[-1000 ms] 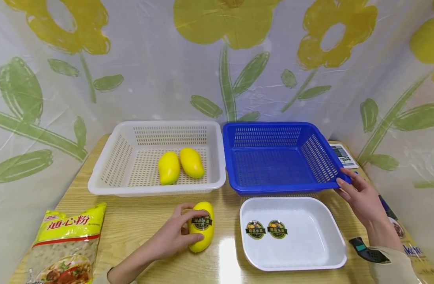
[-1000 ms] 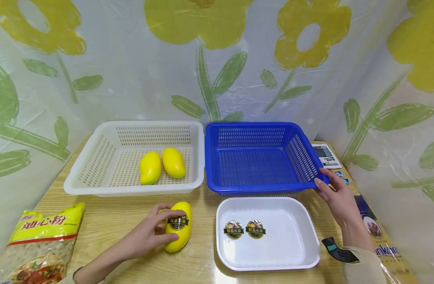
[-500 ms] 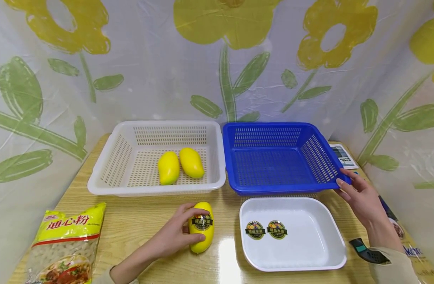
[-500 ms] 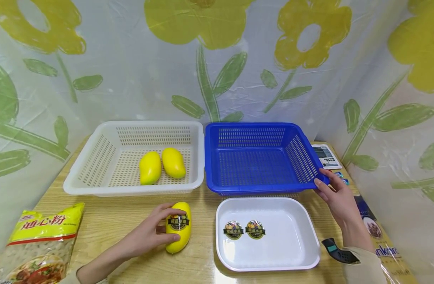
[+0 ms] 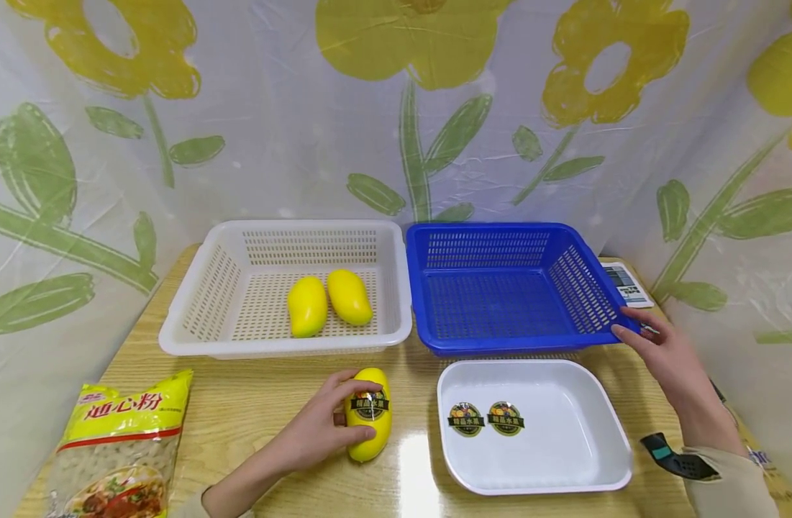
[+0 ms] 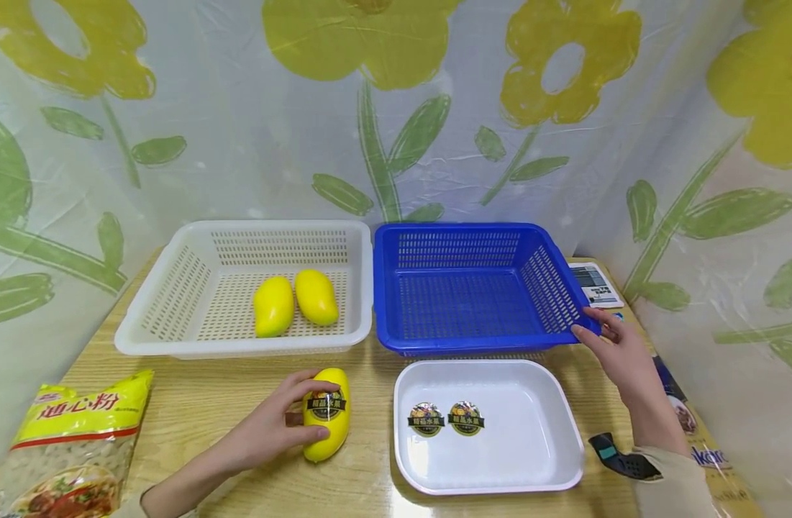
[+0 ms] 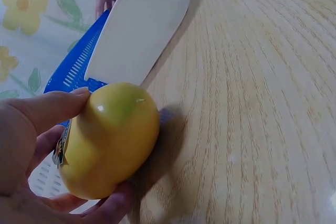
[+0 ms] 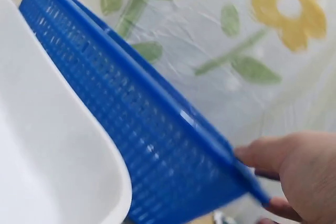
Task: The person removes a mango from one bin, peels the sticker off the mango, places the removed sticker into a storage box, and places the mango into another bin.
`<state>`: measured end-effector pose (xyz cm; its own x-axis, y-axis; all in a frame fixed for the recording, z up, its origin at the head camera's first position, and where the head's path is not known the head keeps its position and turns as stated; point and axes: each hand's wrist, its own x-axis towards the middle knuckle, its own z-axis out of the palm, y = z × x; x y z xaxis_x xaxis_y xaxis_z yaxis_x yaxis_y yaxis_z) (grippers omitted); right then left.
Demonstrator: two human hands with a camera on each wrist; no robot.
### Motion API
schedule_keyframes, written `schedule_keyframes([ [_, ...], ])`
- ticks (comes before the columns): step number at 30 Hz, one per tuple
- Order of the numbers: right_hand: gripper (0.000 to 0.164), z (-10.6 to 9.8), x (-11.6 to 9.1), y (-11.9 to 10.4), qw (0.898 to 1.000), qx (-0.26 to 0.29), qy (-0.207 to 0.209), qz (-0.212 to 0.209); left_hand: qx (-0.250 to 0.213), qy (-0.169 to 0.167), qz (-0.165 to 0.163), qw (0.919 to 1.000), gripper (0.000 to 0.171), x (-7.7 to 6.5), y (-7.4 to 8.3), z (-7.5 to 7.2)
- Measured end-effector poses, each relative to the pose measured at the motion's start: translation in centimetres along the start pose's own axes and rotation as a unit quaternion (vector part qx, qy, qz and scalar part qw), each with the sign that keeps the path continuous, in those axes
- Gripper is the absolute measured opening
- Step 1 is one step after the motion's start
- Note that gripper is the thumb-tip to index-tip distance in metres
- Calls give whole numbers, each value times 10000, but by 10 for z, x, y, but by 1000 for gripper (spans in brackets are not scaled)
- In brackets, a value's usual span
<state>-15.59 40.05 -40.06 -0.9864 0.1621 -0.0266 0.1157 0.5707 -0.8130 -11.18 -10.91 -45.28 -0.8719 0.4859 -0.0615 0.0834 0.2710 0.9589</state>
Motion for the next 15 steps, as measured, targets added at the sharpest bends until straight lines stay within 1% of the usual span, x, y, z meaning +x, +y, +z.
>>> schedule_keyframes([
  [1,63,0,0,-6,9990,-403,119,-134,17,9,-16,10000,49,0,0,0],
  [3,59,2,-2,-21,9954,-785,300,-454,50,26,-41,10000,49,0,1,0],
  [5,52,8,-5,-38,9900,-992,448,-896,97,44,-58,9999,49,0,2,1],
  [8,41,26,-12,-68,9823,-978,390,-1551,161,57,-60,9998,49,0,2,0],
  [10,33,43,-17,-88,9784,-723,154,-1929,204,66,-50,9998,49,0,3,0],
  [12,26,63,-24,-105,9737,-432,-228,-2226,237,80,-45,9997,50,1,3,0],
  [15,21,93,-37,-127,9679,-195,-984,-2305,294,143,-41,9995,54,2,4,-1],
])
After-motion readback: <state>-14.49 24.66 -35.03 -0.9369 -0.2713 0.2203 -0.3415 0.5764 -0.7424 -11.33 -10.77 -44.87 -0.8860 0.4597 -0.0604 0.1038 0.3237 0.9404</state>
